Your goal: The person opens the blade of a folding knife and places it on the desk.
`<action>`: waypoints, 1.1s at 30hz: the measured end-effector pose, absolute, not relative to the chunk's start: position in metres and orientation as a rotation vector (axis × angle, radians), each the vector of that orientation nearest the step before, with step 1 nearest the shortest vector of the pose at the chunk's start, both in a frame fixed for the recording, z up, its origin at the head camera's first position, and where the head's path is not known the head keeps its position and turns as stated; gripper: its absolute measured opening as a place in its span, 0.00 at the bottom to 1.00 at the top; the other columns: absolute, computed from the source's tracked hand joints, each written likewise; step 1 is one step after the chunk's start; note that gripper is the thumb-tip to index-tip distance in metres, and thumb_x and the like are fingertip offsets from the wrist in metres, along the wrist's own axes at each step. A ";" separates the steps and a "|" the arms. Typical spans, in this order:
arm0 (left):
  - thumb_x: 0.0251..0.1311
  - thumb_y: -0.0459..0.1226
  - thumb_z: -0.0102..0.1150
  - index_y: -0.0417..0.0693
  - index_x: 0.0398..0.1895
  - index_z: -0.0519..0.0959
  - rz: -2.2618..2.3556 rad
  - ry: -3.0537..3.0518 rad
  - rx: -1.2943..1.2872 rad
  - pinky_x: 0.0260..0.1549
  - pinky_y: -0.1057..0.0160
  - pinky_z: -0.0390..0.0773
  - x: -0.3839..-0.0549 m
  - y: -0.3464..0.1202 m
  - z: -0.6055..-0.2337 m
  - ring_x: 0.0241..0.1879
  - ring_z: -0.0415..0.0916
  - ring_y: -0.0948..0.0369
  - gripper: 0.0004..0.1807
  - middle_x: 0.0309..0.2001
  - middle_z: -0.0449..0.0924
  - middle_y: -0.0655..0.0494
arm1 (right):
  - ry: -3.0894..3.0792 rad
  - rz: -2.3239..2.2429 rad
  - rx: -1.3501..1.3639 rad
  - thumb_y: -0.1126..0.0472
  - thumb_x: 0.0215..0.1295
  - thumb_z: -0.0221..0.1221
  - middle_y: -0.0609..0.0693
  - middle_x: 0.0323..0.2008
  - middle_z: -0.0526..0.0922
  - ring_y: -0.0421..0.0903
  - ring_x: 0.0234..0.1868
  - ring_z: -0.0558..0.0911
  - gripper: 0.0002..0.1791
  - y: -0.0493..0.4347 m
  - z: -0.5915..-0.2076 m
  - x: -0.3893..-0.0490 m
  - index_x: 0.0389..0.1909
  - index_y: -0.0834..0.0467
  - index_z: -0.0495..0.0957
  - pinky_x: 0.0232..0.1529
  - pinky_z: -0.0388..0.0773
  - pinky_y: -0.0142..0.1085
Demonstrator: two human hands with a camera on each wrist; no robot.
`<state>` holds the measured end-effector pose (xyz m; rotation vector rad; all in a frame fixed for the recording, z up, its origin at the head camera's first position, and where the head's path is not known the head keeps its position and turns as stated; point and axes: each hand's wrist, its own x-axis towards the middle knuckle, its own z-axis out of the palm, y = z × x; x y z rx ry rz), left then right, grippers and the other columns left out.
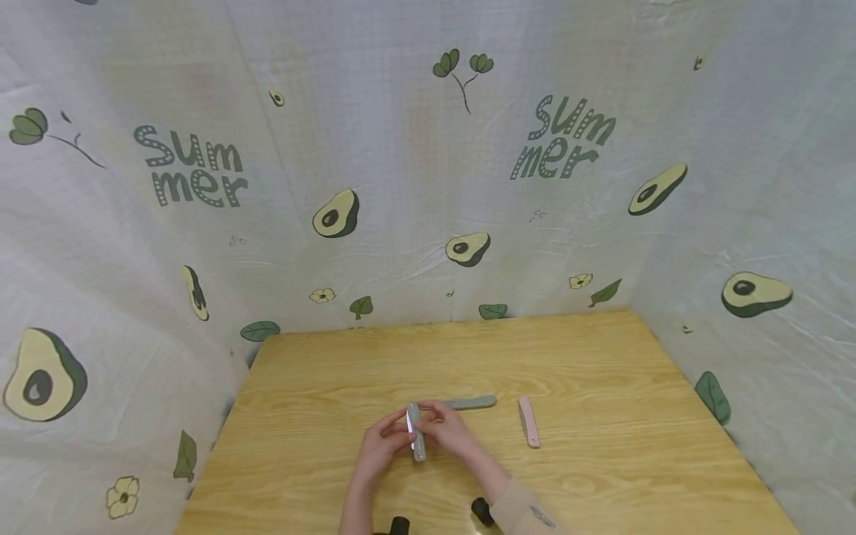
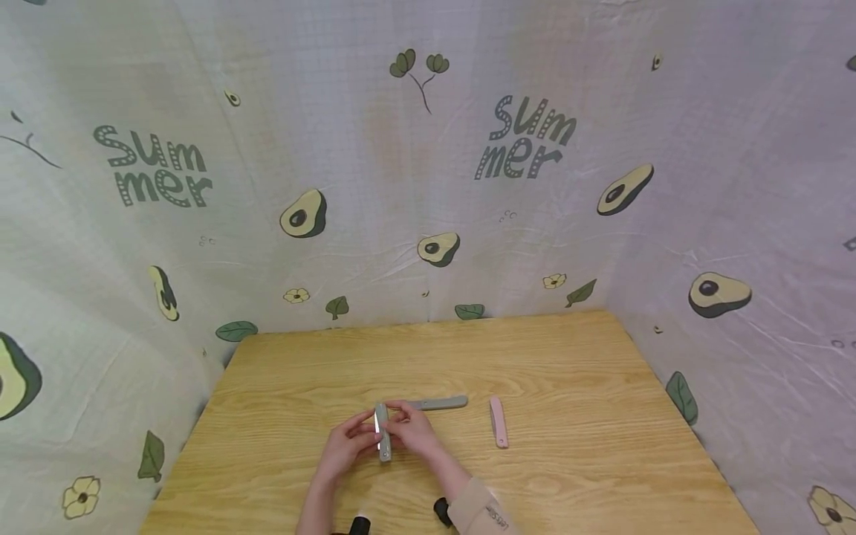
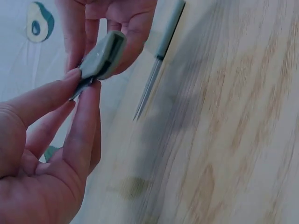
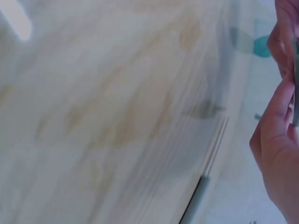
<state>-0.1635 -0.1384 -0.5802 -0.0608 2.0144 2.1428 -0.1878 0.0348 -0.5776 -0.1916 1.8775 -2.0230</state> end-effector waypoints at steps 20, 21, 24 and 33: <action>0.63 0.29 0.59 0.27 0.61 0.71 2.167 1.918 0.068 0.42 0.56 0.86 -0.178 -0.090 -0.574 0.35 0.80 0.62 0.23 0.34 0.80 0.53 | 1.786 -2.008 -0.273 0.63 0.68 0.59 0.52 0.40 0.79 0.45 0.40 0.82 0.34 0.098 -0.567 -0.192 0.71 0.66 0.58 0.43 0.85 0.44; 0.64 0.29 0.59 0.27 0.61 0.72 2.170 1.916 0.065 0.42 0.56 0.86 -0.178 -0.089 -0.574 0.34 0.80 0.62 0.23 0.34 0.80 0.53 | 1.781 -2.010 -0.274 0.63 0.68 0.59 0.52 0.41 0.80 0.46 0.41 0.82 0.35 0.099 -0.567 -0.191 0.71 0.67 0.57 0.43 0.85 0.43; 0.64 0.30 0.59 0.27 0.60 0.72 2.179 1.910 0.036 0.42 0.56 0.86 -0.177 -0.087 -0.575 0.35 0.80 0.62 0.23 0.35 0.82 0.52 | 1.777 -2.016 -0.273 0.61 0.69 0.59 0.53 0.42 0.81 0.46 0.41 0.82 0.34 0.100 -0.568 -0.189 0.72 0.67 0.57 0.42 0.85 0.43; 0.66 0.33 0.58 0.30 0.61 0.73 2.181 1.901 0.001 0.43 0.56 0.86 -0.177 -0.084 -0.578 0.35 0.81 0.61 0.22 0.39 0.83 0.50 | 1.840 -2.015 -0.259 0.60 0.70 0.58 0.52 0.41 0.81 0.45 0.40 0.82 0.32 0.100 -0.567 -0.186 0.70 0.66 0.59 0.41 0.84 0.43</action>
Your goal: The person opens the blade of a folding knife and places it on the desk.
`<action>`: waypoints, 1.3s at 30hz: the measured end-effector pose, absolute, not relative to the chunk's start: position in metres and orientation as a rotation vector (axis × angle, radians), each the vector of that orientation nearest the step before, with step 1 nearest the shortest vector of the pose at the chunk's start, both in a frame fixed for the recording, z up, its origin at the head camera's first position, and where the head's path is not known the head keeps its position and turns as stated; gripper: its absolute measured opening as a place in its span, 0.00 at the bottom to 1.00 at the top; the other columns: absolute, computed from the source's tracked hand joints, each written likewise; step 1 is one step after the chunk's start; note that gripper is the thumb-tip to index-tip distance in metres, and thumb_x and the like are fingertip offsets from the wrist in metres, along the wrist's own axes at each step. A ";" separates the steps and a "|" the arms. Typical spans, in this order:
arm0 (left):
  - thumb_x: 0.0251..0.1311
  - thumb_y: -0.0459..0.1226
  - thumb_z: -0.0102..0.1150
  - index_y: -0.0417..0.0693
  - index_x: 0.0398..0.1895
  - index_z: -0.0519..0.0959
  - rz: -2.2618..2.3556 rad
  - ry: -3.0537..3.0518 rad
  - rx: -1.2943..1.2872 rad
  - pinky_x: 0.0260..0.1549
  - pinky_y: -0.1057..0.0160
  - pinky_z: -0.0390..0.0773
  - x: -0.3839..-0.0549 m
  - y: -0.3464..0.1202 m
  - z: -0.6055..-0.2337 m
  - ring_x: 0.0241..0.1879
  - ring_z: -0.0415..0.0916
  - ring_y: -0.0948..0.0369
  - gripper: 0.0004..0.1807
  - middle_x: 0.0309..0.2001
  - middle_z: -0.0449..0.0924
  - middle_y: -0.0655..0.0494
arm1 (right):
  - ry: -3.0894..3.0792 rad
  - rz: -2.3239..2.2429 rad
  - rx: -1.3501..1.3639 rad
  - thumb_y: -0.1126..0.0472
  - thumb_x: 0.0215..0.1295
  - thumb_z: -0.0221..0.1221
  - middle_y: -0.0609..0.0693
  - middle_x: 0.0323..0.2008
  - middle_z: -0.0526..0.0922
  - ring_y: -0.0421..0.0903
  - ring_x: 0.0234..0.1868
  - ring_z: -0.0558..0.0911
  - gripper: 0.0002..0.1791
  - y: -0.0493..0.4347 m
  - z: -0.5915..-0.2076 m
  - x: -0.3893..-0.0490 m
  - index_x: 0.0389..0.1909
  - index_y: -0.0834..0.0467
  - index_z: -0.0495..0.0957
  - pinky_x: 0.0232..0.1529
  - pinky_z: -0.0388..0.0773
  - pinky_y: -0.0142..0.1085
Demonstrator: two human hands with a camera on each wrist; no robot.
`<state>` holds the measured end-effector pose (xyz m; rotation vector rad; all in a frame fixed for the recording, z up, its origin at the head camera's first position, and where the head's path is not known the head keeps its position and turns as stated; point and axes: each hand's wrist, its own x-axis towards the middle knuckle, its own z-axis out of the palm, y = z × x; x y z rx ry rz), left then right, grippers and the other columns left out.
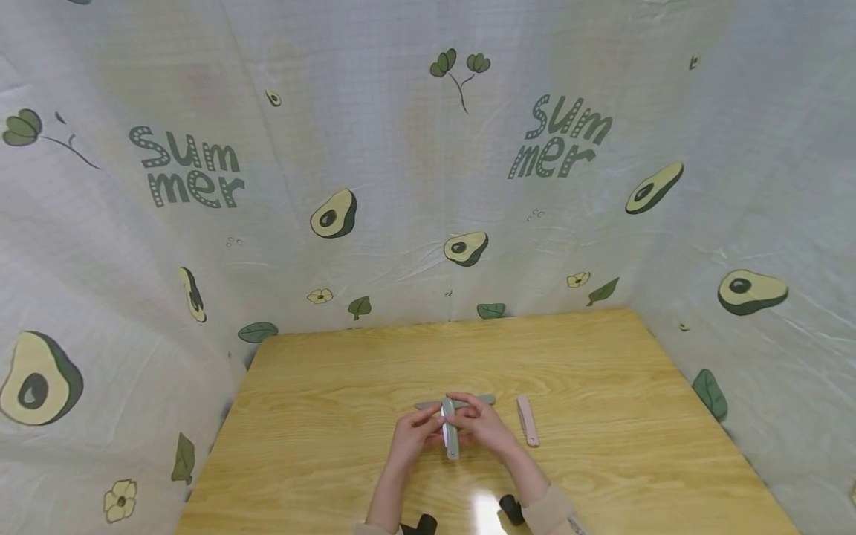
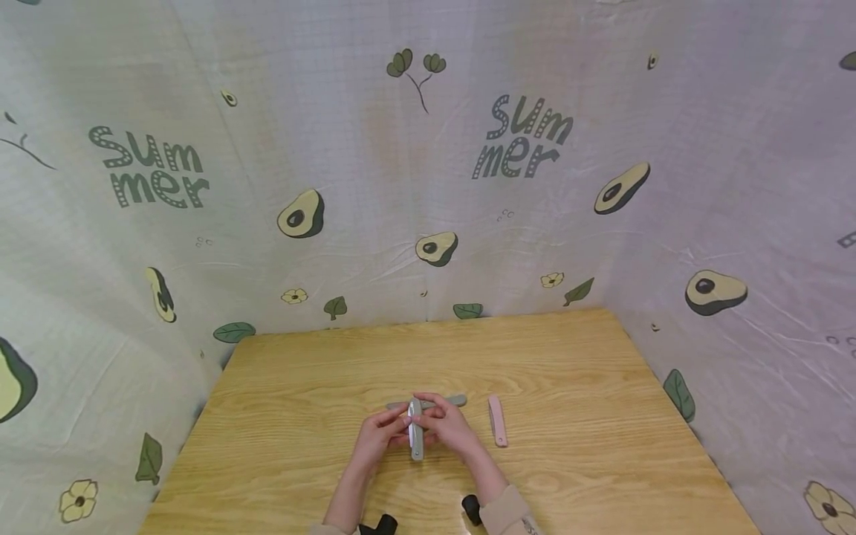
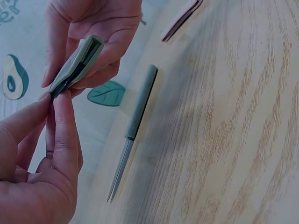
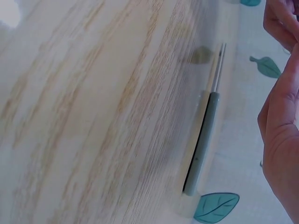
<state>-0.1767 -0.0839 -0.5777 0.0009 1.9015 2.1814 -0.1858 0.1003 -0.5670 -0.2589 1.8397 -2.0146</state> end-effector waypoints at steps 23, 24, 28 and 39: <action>0.64 0.28 0.58 0.26 0.58 0.73 2.211 1.930 0.006 0.42 0.51 0.86 -0.179 -0.083 -0.582 0.32 0.78 0.62 0.21 0.30 0.77 0.55 | 1.855 -2.041 -0.180 0.62 0.69 0.59 0.51 0.37 0.80 0.45 0.37 0.82 0.31 0.099 -0.569 -0.187 0.69 0.66 0.61 0.36 0.84 0.40; 0.64 0.28 0.58 0.26 0.58 0.73 2.213 1.933 0.003 0.43 0.49 0.85 -0.179 -0.083 -0.582 0.31 0.79 0.62 0.21 0.30 0.77 0.55 | 1.854 -2.045 -0.179 0.62 0.69 0.59 0.51 0.37 0.80 0.45 0.37 0.82 0.31 0.099 -0.569 -0.187 0.68 0.66 0.61 0.36 0.84 0.40; 0.63 0.28 0.59 0.26 0.58 0.74 2.232 1.923 0.006 0.43 0.50 0.85 -0.178 -0.083 -0.581 0.30 0.80 0.61 0.21 0.30 0.77 0.54 | 1.846 -2.049 -0.178 0.62 0.68 0.59 0.50 0.37 0.80 0.45 0.37 0.81 0.30 0.100 -0.571 -0.188 0.68 0.66 0.61 0.36 0.84 0.40; 0.63 0.28 0.60 0.27 0.58 0.74 2.277 1.899 -0.045 0.39 0.57 0.86 -0.177 -0.080 -0.579 0.31 0.80 0.62 0.21 0.34 0.81 0.53 | 1.835 -2.057 -0.177 0.62 0.68 0.59 0.50 0.35 0.78 0.44 0.37 0.80 0.31 0.101 -0.572 -0.189 0.68 0.66 0.61 0.36 0.84 0.40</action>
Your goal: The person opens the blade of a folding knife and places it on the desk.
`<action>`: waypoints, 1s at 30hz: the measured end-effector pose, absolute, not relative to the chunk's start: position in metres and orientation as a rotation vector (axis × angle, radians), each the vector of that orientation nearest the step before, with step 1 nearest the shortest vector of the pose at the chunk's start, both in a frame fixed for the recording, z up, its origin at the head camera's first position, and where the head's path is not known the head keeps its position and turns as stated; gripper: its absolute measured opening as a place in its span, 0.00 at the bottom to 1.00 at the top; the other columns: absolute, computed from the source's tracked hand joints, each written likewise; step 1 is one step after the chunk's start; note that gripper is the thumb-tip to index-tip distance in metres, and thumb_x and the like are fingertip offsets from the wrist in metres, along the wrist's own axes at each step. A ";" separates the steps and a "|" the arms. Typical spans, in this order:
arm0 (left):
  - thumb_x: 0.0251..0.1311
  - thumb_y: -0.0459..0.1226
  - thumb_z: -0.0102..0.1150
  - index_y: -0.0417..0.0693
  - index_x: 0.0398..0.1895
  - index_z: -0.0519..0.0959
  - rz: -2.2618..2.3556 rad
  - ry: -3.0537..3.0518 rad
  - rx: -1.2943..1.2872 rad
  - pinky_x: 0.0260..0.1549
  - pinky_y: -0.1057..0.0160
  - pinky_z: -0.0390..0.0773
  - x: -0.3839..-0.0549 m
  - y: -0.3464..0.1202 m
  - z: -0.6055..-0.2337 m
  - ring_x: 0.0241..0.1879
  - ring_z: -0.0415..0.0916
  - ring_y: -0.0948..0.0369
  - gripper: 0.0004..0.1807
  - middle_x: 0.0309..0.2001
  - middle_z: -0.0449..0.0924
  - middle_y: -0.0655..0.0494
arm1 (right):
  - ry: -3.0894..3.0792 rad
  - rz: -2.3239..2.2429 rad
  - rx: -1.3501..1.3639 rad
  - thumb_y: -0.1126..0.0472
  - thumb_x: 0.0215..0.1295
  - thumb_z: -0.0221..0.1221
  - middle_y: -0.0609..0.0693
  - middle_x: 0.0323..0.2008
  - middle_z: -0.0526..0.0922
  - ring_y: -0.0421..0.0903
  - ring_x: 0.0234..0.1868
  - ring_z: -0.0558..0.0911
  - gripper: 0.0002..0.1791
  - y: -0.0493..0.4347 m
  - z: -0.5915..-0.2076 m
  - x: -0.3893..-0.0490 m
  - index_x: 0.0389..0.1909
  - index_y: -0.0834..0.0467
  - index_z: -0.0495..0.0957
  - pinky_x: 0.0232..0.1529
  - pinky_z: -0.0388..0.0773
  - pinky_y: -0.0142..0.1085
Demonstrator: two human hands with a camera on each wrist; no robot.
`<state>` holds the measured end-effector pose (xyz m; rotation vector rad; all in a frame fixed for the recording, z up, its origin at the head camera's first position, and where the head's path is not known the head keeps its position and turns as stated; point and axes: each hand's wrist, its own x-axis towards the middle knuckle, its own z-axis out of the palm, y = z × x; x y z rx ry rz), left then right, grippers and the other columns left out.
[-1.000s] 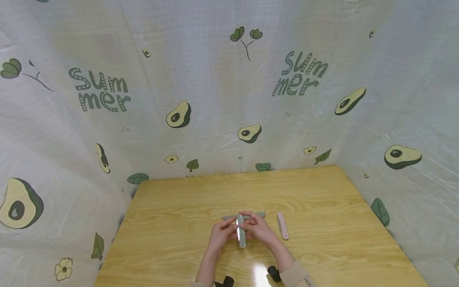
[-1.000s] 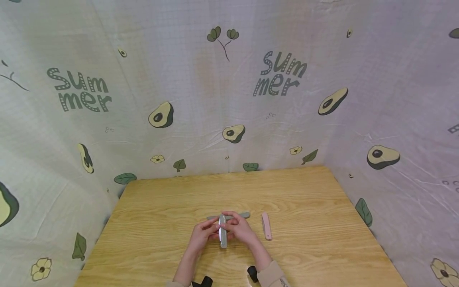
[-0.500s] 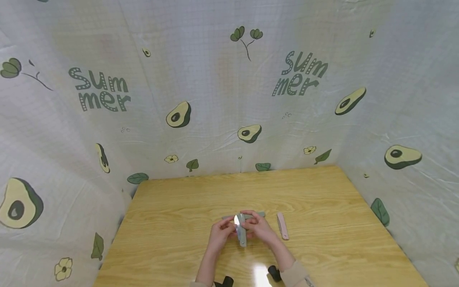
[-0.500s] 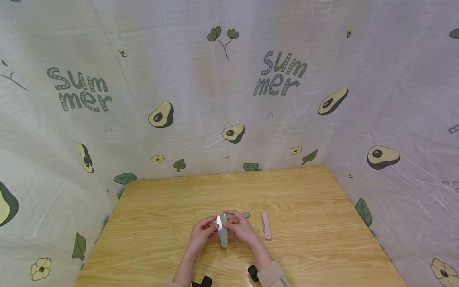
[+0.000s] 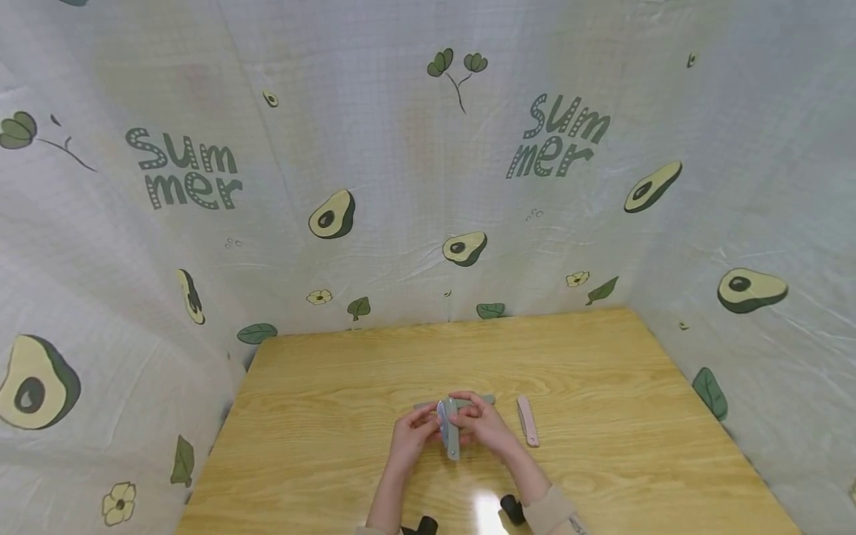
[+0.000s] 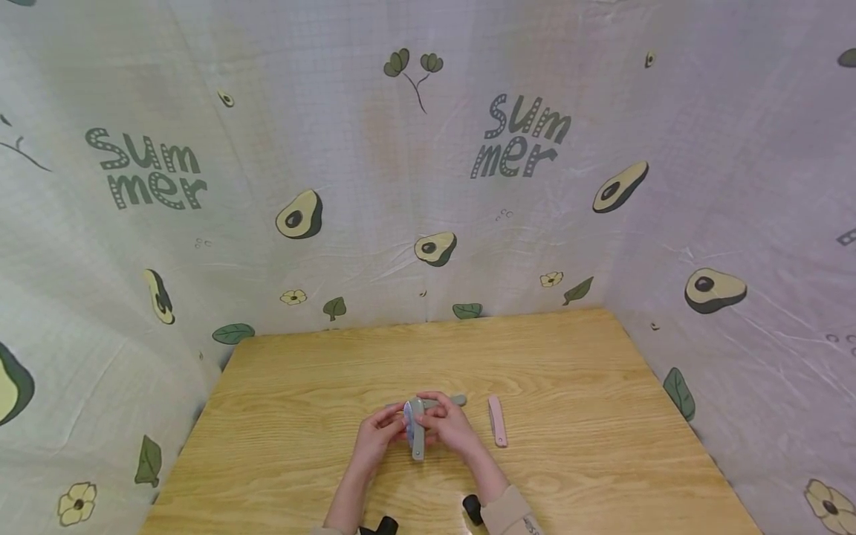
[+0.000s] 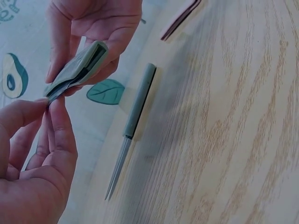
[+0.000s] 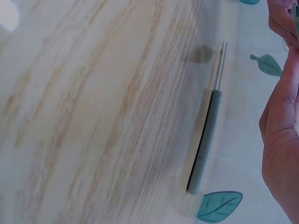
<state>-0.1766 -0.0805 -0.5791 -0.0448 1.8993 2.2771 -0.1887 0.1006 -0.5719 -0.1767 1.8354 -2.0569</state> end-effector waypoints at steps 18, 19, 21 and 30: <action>0.60 0.29 0.61 0.27 0.56 0.75 2.284 1.982 -0.025 0.38 0.54 0.86 -0.175 -0.080 -0.582 0.30 0.80 0.62 0.21 0.32 0.81 0.52 | 1.841 -2.085 -0.166 0.64 0.68 0.59 0.49 0.33 0.78 0.43 0.34 0.80 0.32 0.099 -0.572 -0.189 0.68 0.68 0.59 0.35 0.84 0.39; 0.60 0.30 0.62 0.28 0.55 0.76 2.303 1.983 0.001 0.37 0.55 0.87 -0.175 -0.081 -0.583 0.30 0.80 0.62 0.21 0.32 0.81 0.52 | 1.849 -2.082 -0.160 0.64 0.68 0.59 0.49 0.33 0.78 0.43 0.34 0.80 0.32 0.099 -0.573 -0.189 0.68 0.68 0.59 0.35 0.84 0.39; 0.60 0.30 0.62 0.28 0.54 0.76 2.363 1.978 0.099 0.36 0.56 0.87 -0.173 -0.081 -0.584 0.30 0.80 0.63 0.20 0.32 0.81 0.52 | 1.860 -2.084 -0.154 0.64 0.67 0.60 0.49 0.34 0.78 0.43 0.34 0.80 0.32 0.100 -0.572 -0.189 0.68 0.68 0.59 0.35 0.84 0.40; 0.58 0.26 0.61 0.22 0.55 0.72 2.414 1.910 -0.015 0.35 0.62 0.86 -0.175 -0.079 -0.584 0.30 0.80 0.63 0.22 0.31 0.81 0.52 | 1.890 -2.092 -0.114 0.63 0.68 0.59 0.49 0.34 0.77 0.43 0.36 0.80 0.31 0.101 -0.572 -0.189 0.68 0.66 0.61 0.34 0.84 0.38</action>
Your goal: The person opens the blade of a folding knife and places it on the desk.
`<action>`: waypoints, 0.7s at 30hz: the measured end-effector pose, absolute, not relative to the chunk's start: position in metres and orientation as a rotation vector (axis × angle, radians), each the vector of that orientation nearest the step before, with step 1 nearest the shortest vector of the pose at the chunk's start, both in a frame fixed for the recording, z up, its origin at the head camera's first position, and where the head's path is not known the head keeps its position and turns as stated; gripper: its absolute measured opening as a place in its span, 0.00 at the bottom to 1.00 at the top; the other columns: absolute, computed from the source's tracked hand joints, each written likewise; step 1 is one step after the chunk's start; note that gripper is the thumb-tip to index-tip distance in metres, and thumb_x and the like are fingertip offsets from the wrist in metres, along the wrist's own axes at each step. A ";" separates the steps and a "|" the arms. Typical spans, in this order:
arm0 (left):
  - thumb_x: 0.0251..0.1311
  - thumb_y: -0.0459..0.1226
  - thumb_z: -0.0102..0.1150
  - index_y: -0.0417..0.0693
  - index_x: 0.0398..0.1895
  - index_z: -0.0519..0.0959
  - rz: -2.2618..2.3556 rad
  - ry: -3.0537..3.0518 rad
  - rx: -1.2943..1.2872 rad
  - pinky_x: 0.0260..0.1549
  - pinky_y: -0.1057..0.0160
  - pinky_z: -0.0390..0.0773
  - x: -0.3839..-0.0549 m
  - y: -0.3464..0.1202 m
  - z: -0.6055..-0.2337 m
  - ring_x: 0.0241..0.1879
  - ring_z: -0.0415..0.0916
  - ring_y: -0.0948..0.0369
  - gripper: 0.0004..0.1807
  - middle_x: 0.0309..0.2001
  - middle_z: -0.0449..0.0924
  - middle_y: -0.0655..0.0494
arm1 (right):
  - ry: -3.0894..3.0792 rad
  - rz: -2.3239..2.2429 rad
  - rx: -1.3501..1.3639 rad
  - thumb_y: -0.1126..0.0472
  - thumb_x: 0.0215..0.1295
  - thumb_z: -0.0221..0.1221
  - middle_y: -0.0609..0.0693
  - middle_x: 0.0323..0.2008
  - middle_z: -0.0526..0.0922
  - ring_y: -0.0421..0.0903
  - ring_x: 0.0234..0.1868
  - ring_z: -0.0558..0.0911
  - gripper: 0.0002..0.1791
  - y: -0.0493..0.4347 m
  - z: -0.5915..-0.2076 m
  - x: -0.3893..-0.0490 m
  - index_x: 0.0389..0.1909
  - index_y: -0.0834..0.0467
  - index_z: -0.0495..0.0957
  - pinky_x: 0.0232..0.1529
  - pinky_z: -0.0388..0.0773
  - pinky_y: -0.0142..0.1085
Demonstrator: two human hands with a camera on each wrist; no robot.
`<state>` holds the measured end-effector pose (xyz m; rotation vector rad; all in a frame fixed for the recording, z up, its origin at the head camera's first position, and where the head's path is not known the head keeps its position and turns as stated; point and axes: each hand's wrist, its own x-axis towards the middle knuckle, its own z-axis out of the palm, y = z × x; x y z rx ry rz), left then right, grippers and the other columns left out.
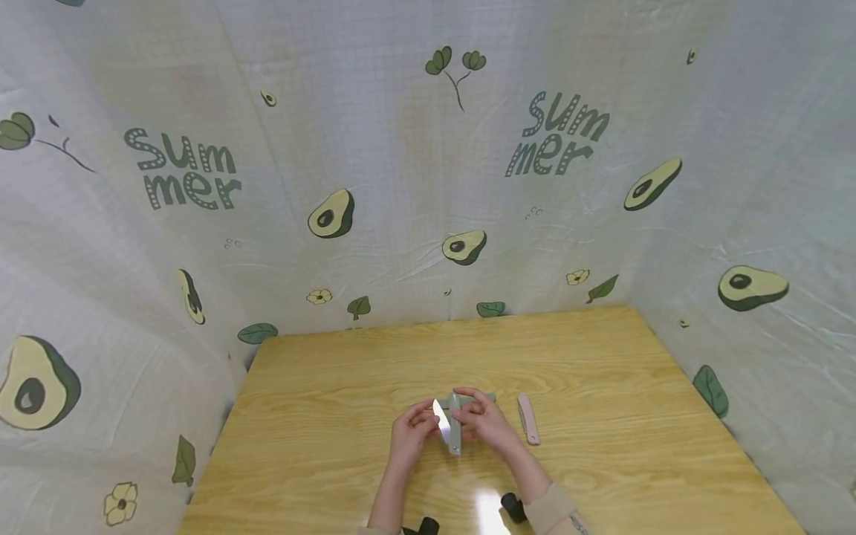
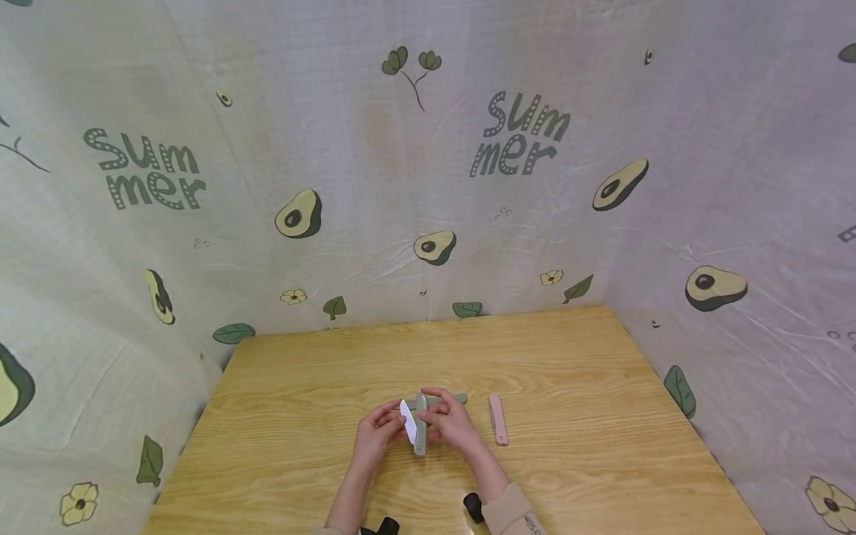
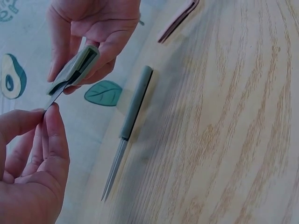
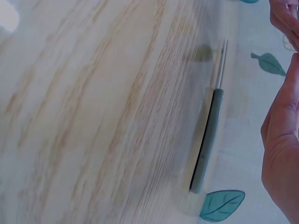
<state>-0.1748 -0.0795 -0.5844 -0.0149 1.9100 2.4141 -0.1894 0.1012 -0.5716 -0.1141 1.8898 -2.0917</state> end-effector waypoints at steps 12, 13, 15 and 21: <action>0.59 0.24 0.59 0.23 0.57 0.71 2.427 1.905 -0.146 0.35 0.62 0.86 -0.174 -0.079 -0.581 0.28 0.79 0.64 0.22 0.31 0.79 0.51 | 1.912 -2.101 -0.149 0.63 0.68 0.59 0.49 0.36 0.79 0.44 0.37 0.81 0.32 0.105 -0.573 -0.191 0.69 0.66 0.60 0.38 0.85 0.46; 0.59 0.24 0.59 0.23 0.57 0.71 2.428 1.906 -0.160 0.35 0.63 0.86 -0.174 -0.079 -0.581 0.28 0.79 0.64 0.22 0.31 0.79 0.50 | 1.913 -2.103 -0.149 0.63 0.68 0.59 0.50 0.36 0.79 0.44 0.37 0.81 0.32 0.106 -0.573 -0.191 0.69 0.66 0.60 0.39 0.85 0.48; 0.59 0.23 0.59 0.23 0.57 0.71 2.436 1.900 -0.184 0.35 0.62 0.86 -0.174 -0.079 -0.582 0.28 0.79 0.63 0.22 0.32 0.79 0.47 | 1.920 -2.103 -0.144 0.63 0.68 0.59 0.50 0.36 0.79 0.45 0.38 0.81 0.32 0.106 -0.572 -0.191 0.69 0.66 0.60 0.40 0.85 0.51; 0.59 0.22 0.58 0.23 0.57 0.71 2.456 1.885 -0.213 0.35 0.61 0.86 -0.173 -0.079 -0.578 0.28 0.79 0.62 0.21 0.32 0.79 0.47 | 1.912 -2.132 -0.115 0.66 0.67 0.59 0.49 0.34 0.78 0.45 0.37 0.81 0.31 0.106 -0.569 -0.190 0.69 0.67 0.60 0.42 0.84 0.56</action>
